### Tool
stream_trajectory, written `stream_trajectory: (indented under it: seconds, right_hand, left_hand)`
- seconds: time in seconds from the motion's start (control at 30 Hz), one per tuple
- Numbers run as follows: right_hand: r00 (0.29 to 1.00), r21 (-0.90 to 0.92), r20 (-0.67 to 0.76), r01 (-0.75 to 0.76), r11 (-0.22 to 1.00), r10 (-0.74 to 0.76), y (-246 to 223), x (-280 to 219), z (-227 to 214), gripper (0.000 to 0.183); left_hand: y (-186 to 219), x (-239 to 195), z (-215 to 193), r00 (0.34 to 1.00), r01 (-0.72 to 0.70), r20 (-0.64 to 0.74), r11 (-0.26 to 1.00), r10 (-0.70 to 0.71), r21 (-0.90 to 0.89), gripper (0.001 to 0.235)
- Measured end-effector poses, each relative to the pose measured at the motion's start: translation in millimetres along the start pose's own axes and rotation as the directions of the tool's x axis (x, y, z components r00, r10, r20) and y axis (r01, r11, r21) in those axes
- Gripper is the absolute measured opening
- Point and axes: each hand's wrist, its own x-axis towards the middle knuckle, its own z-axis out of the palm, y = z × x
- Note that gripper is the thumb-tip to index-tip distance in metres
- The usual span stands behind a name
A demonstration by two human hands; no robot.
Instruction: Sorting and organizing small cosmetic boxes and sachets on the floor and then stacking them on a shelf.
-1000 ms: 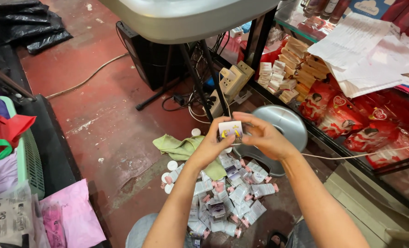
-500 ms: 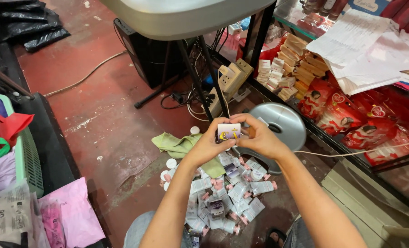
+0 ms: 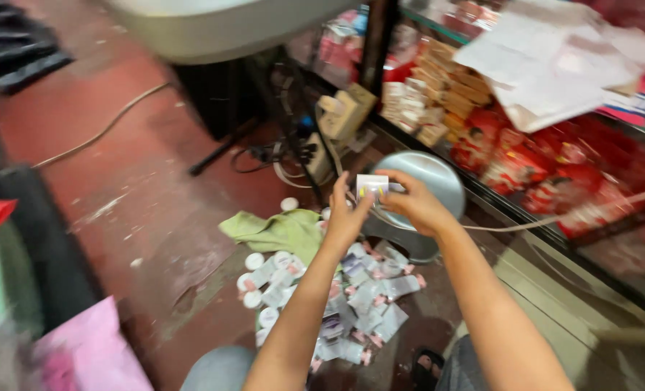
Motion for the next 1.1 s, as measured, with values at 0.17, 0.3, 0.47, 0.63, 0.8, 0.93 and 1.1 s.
stream_trajectory:
  seconds: [0.17, 0.3, 0.47, 0.63, 0.8, 0.93, 1.1]
  right_hand:
    - [0.931, 0.226, -0.282, -0.169, 0.959, 0.231, 101.5, 63.4, -91.1, 0.059]
    - [0.807, 0.145, -0.474, -0.325, 0.935, 0.354, 201.6, 111.5, -132.5, 0.060]
    - [0.812, -0.119, -0.531, -0.356, 0.927, 0.244, 288.3, 169.8, -142.0, 0.048]
    - [0.859, -0.500, -0.508, -0.361, 0.787, 0.072, 204.1, 121.4, -120.8, 0.053]
    - [0.880, -0.717, -0.305, 0.039, 0.696, -0.364, 176.9, 91.2, -110.1, 0.020]
    - [0.880, -0.823, -0.104, 0.187, 0.537, -0.464, 168.4, 69.0, -95.0, 0.018]
    - [0.916, -0.997, -0.041, -0.010, 0.079, -0.400, 175.8, 77.4, -94.6, 0.023]
  left_hand:
    - [-82.5, 32.3, 45.1, 0.995, 0.057, 0.077, 0.994, -0.064, 0.090, 0.069]
    - [-79.3, 9.1, 35.9, 0.966, 0.169, 0.184, 0.983, -0.181, 0.078, 0.073]
    - [-179.4, 23.0, -5.5, 0.965, 0.184, 0.151, 0.963, -0.215, 0.198, 0.074]
    - [-181.4, 24.5, -16.5, 0.952, 0.252, 0.128, 0.949, -0.279, 0.188, 0.075]
    - [-161.3, 17.4, -6.3, 0.949, 0.243, 0.139, 0.940, -0.282, 0.241, 0.069]
    - [-170.5, 18.8, -6.2, 0.947, 0.247, 0.146, 0.939, -0.286, 0.237, 0.070]
    - [-171.8, 19.5, -24.0, 0.952, 0.220, 0.137, 0.924, -0.273, 0.313, 0.068]
